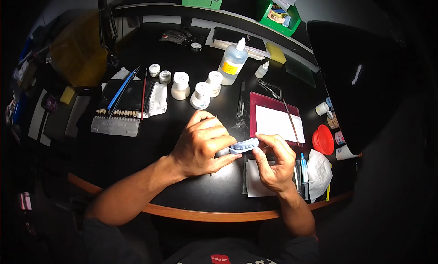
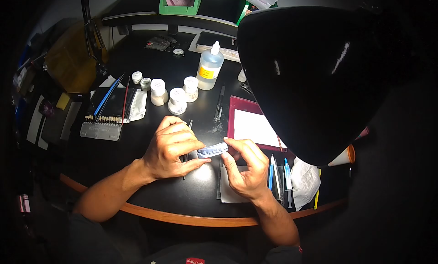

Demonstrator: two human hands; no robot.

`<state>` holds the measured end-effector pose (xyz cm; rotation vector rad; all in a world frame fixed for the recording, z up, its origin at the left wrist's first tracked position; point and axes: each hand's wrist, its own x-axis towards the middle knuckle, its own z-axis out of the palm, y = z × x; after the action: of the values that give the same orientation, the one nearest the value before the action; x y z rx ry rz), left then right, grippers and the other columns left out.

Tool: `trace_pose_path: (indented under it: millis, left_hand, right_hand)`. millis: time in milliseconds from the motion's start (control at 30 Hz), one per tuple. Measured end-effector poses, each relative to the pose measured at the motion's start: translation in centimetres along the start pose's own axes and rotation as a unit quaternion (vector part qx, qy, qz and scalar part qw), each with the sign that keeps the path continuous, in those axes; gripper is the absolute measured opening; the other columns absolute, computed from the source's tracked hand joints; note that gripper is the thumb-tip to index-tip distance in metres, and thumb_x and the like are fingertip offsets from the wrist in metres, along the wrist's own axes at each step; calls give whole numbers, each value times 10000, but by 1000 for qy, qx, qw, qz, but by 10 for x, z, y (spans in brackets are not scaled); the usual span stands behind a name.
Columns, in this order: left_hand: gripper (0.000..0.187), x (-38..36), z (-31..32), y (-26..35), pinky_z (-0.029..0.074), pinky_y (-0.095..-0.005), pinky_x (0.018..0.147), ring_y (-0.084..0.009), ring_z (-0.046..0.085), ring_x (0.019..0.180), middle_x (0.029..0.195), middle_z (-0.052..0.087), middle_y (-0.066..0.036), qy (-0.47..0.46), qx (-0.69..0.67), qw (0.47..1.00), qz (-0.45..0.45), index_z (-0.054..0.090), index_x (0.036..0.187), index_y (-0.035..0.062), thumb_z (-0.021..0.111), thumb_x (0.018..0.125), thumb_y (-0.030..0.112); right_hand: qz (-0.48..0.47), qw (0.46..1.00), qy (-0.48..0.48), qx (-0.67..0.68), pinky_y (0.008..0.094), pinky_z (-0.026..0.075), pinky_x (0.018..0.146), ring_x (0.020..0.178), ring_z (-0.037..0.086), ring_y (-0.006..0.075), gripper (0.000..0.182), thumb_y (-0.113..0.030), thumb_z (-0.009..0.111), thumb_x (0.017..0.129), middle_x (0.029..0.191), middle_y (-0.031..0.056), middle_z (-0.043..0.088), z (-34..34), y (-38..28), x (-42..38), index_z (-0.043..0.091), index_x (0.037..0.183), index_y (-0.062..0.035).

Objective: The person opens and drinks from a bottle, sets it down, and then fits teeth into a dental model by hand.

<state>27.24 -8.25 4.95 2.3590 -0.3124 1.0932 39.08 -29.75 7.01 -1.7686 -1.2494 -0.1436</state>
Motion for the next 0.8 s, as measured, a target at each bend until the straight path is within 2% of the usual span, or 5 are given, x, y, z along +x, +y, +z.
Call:
trace_pose_path:
  millis: [400,800]
  left_hand:
    - [286,-5,-1,-1,476,-431,1047,-226,738,978,932,800,-54,-44,7,997,-56,840,990,68,909,755,215]
    - [303,-7,1,-3,484,-430,1016,-220,728,967,911,782,-46,-61,7,997,-49,848,992,69,936,756,238]
  right_hand:
    - [-31,999,6,9,304,560,679,745,698,187,337,43,871,841,914,132,747,1,-2,-1,761,1159,35]
    - [-61,998,-8,9,276,561,709,775,711,170,355,66,870,852,920,131,738,-1,-5,1,764,1191,58]
